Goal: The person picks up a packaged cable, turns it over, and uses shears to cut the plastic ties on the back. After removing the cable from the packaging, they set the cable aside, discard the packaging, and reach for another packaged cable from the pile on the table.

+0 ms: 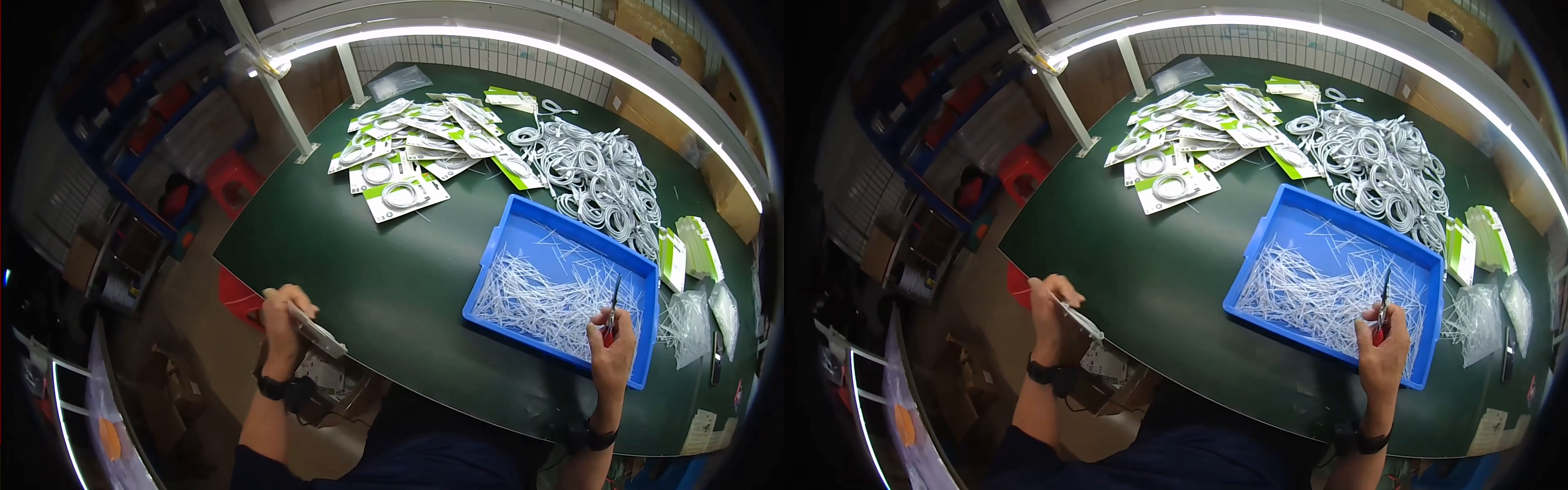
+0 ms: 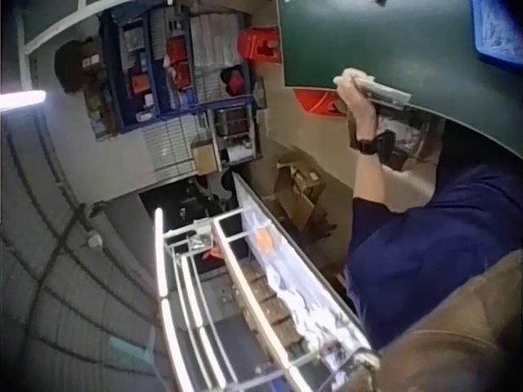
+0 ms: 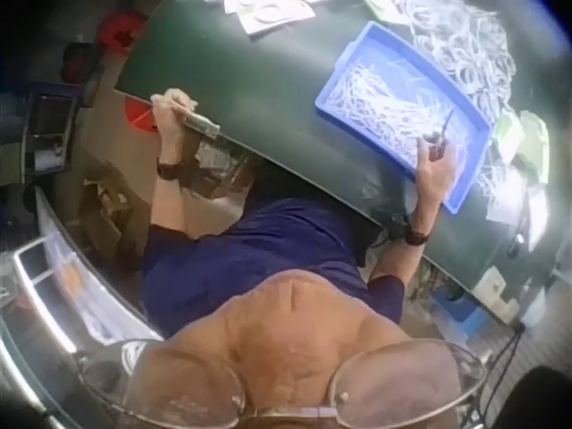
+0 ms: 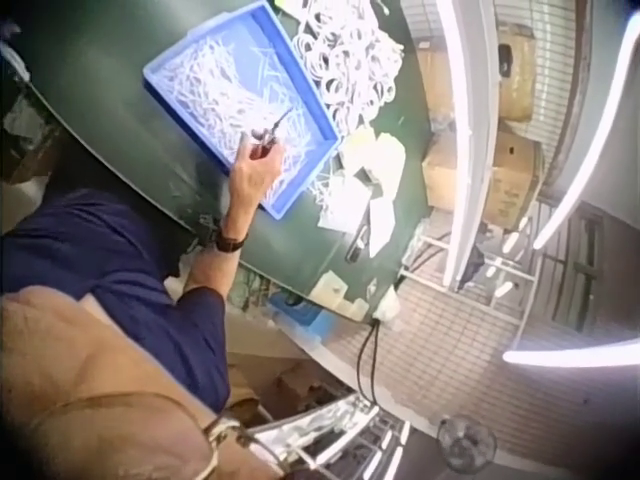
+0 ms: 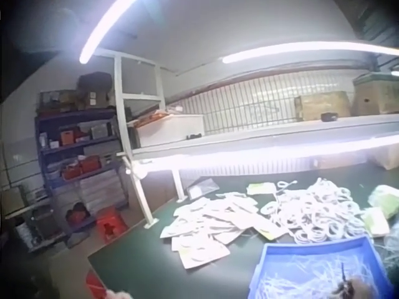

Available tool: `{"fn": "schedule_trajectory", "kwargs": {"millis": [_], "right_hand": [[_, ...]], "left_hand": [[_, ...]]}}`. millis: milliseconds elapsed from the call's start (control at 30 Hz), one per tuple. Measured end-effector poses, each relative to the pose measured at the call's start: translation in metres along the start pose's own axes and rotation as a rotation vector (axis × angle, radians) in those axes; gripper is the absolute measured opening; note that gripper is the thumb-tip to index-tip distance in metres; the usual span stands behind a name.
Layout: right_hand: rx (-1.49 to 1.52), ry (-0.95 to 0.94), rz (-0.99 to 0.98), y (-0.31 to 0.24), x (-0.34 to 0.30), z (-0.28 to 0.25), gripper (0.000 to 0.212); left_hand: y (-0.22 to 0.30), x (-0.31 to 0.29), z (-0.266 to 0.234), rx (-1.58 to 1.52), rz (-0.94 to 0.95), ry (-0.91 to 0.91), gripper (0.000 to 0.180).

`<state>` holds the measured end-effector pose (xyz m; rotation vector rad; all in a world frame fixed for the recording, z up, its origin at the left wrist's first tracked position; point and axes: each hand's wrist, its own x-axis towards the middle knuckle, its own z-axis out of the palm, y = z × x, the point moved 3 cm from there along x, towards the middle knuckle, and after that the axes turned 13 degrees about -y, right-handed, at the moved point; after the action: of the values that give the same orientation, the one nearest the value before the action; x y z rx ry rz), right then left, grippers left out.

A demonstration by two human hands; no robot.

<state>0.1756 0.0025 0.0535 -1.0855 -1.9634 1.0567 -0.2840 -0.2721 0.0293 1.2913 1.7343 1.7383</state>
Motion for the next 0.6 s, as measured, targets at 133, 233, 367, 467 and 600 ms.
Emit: {"fn": "schedule_trajectory", "kwargs": {"millis": [133,233,367,467,600], "right_hand": [[0.013,-0.095,0.068,0.002,0.006,0.001,0.034],[-0.038,-0.089,0.041,0.001,0.005,0.0,0.044],[-0.192,-0.058,-0.049,0.0,0.002,-0.004,0.053],[-0.276,-0.048,-0.123,0.001,-0.002,-0.003,0.054],[-0.246,-0.049,-0.114,0.001,-0.003,-0.011,0.051]], "left_hand": [[0.006,-0.013,-0.064,0.318,-0.031,0.408,0.052],[-0.005,0.03,-0.057,0.35,0.03,0.237,0.037],[0.009,0.114,0.047,0.598,0.056,-0.006,0.014],[-0.018,0.166,0.103,0.861,0.237,-0.18,0.035],[-0.051,0.207,0.148,1.143,0.332,-0.304,0.045]]}}
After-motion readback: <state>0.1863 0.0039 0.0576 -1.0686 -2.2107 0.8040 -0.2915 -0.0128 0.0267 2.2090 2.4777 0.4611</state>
